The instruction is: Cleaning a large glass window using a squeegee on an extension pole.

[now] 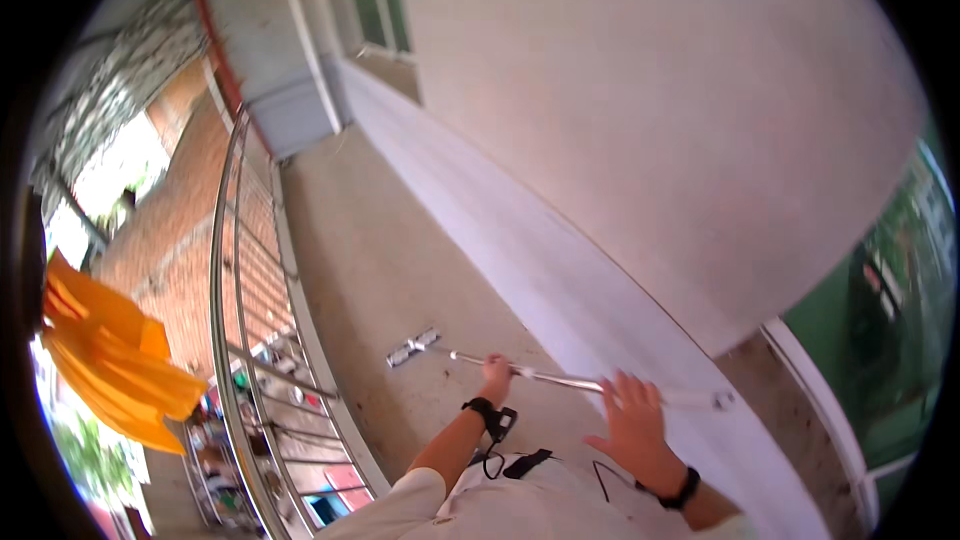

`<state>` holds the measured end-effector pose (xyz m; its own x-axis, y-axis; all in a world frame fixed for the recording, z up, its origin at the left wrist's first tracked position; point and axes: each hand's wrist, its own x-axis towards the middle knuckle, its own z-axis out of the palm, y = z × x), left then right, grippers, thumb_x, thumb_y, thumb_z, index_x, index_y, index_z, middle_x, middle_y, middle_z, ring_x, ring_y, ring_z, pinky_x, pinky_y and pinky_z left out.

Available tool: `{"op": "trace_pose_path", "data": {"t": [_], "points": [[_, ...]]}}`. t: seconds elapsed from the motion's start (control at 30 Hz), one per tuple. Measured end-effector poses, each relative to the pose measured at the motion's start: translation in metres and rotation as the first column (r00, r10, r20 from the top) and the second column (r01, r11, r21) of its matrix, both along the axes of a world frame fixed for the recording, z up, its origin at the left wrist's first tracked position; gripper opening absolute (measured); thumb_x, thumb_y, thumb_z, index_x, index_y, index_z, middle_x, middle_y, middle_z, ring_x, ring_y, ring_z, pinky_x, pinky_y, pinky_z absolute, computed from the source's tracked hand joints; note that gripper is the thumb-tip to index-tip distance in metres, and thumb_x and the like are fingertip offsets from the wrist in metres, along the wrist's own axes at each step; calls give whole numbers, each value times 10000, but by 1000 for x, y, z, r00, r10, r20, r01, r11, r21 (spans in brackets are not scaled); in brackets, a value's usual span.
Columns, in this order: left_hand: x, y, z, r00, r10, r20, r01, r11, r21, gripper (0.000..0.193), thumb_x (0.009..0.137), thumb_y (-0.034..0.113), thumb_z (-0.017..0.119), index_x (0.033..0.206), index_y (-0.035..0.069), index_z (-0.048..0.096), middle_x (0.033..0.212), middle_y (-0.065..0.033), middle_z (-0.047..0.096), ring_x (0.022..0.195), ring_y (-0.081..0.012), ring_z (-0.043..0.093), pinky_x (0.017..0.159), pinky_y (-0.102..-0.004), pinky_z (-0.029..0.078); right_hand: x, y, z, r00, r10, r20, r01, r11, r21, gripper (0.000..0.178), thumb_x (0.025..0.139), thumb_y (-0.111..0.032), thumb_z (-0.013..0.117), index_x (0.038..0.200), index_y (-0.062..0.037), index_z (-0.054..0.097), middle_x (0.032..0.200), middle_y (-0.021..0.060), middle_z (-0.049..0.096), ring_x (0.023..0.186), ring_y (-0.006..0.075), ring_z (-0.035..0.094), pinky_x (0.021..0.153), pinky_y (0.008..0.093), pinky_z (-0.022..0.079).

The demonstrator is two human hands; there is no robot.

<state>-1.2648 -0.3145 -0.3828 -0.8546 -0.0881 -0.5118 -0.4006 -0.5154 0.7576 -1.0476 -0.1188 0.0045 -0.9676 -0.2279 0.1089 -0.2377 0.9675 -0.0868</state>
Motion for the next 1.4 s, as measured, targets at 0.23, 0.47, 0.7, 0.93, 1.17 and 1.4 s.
{"op": "trace_pose_path", "data": {"t": [0.23, 0.47, 0.7, 0.93, 1.17, 1.4], "points": [[-81, 4, -69, 957, -288, 33, 289, 945, -154, 255, 830, 37, 571, 1056, 105, 474, 751, -107, 588, 618, -174, 575, 493, -287, 464, -63, 29, -169, 713, -554, 430, 536, 826, 175, 491, 720, -401, 735, 1045, -56, 606, 838, 144, 659, 833, 315, 634, 730, 449, 477], [-136, 5, 30, 917, -399, 26, 372, 875, 311, 35, 881, 141, 540, 913, 127, 545, 723, -34, 552, 646, -182, 594, 569, -309, 493, -51, 46, -209, 440, -542, 716, 751, 659, 37, 464, 738, -450, 708, 851, -1, 677, 810, 143, 696, 760, 297, 678, 694, 399, 536], [-329, -113, 107, 875, -445, -189, 481, 841, 247, 110, 887, 121, 499, 966, 81, 562, 835, -23, 540, 826, -192, 592, 770, -328, 469, -246, -48, -277, 302, -15, 953, 910, 303, -283, 314, 798, -295, 714, 787, 10, 645, 626, 68, 633, 537, 151, 590, 492, 319, 451], [-509, -157, 233, 672, -477, -566, 680, 700, 218, 121, 890, 110, 482, 876, 37, 577, 903, -65, 482, 939, -219, 499, 959, -402, 383, -455, -74, -334, 393, 110, 913, 753, 532, -388, 387, 771, -404, 735, 834, -29, 667, 674, 54, 645, 612, 137, 585, 606, 286, 457], [-663, -252, 263, 456, -475, -753, 796, 597, 105, 135, 814, 136, 527, 776, 36, 608, 888, -69, 455, 882, -222, 461, 902, -396, 377, -610, -195, -338, 479, 80, 874, 699, 568, -434, 249, 804, -275, 712, 915, -54, 688, 764, 41, 667, 697, 118, 596, 670, 267, 465], [-794, -313, 278, 305, -493, -815, 931, 333, 147, 132, 755, 101, 503, 728, 22, 606, 873, -68, 410, 868, -234, 431, 880, -402, 360, -698, -330, -311, 619, -117, 777, 746, 397, -534, 378, 761, -421, 700, 834, -50, 695, 759, 89, 685, 690, 205, 632, 706, 361, 486]]}}
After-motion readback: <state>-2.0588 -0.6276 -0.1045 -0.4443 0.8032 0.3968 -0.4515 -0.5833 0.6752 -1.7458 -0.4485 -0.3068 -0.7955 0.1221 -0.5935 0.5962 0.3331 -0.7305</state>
